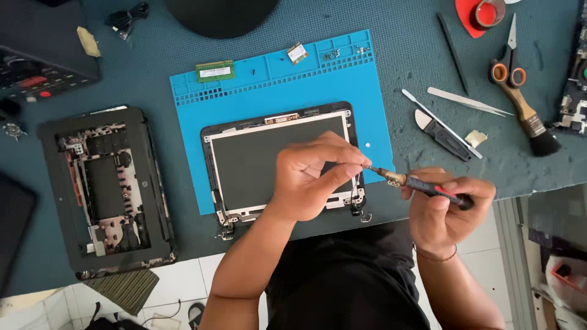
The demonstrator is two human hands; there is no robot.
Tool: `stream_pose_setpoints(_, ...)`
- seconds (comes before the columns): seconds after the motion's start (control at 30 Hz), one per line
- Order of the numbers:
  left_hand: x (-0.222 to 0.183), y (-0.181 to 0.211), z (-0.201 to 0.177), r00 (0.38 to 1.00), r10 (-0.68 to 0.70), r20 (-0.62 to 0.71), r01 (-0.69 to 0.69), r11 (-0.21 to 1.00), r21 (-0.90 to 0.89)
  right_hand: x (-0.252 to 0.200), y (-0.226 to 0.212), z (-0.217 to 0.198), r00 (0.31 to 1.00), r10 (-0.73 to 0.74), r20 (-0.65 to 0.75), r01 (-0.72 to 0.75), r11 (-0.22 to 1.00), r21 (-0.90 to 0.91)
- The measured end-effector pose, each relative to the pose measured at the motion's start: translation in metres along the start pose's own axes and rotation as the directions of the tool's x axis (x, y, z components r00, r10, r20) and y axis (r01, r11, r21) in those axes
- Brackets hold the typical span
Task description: The person uses a screwdriver to remove screws from the bezel of a laptop screen assembly. They carefully unscrew fasteners at the corners and edges of the screen frame while it rests on a blue anti-static mat.
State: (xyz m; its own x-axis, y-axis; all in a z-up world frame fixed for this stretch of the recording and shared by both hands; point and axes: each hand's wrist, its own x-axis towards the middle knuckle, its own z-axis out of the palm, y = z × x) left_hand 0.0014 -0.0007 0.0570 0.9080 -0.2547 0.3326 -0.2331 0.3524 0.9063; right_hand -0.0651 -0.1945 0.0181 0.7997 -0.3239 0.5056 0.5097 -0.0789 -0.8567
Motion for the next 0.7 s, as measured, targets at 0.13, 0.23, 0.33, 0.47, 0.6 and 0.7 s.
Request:
stream_pose_setpoints(0.13,-0.002,-0.001,-0.002,0.999,0.043,0.027,-0.043,0.999,-0.004,-0.001,-0.004,-0.002,1.0,0.002,0.022,-0.002,1.0,-0.004)
stream_pose_setpoints(0.23,-0.002,-0.001,-0.004,0.998,0.033,0.056,-0.03,0.999,-0.037,-0.004,-0.004,-0.005,1.0,-0.009,0.014,0.009,0.999,0.035)
stream_pose_setpoints(0.33,-0.003,-0.002,-0.004,0.994,0.073,0.078,-0.071,0.997,-0.028,-0.005,-0.007,-0.008,0.999,0.023,0.048,-0.027,0.995,0.098)
stream_pose_setpoints(0.47,-0.004,-0.005,-0.004,0.986,0.13,0.109,-0.128,0.991,-0.027,-0.011,-0.014,-0.012,0.972,0.223,0.078,-0.235,0.939,0.25)
stream_pose_setpoints(0.6,-0.003,-0.002,-0.002,0.978,0.173,0.113,-0.17,0.985,-0.033,-0.014,-0.023,-0.011,0.89,0.446,0.098,-0.451,0.826,0.339)
stream_pose_setpoints(0.7,-0.002,-0.003,-0.002,0.967,0.232,0.101,-0.235,0.972,0.011,-0.011,-0.028,-0.008,0.89,0.451,0.069,-0.452,0.847,0.28)
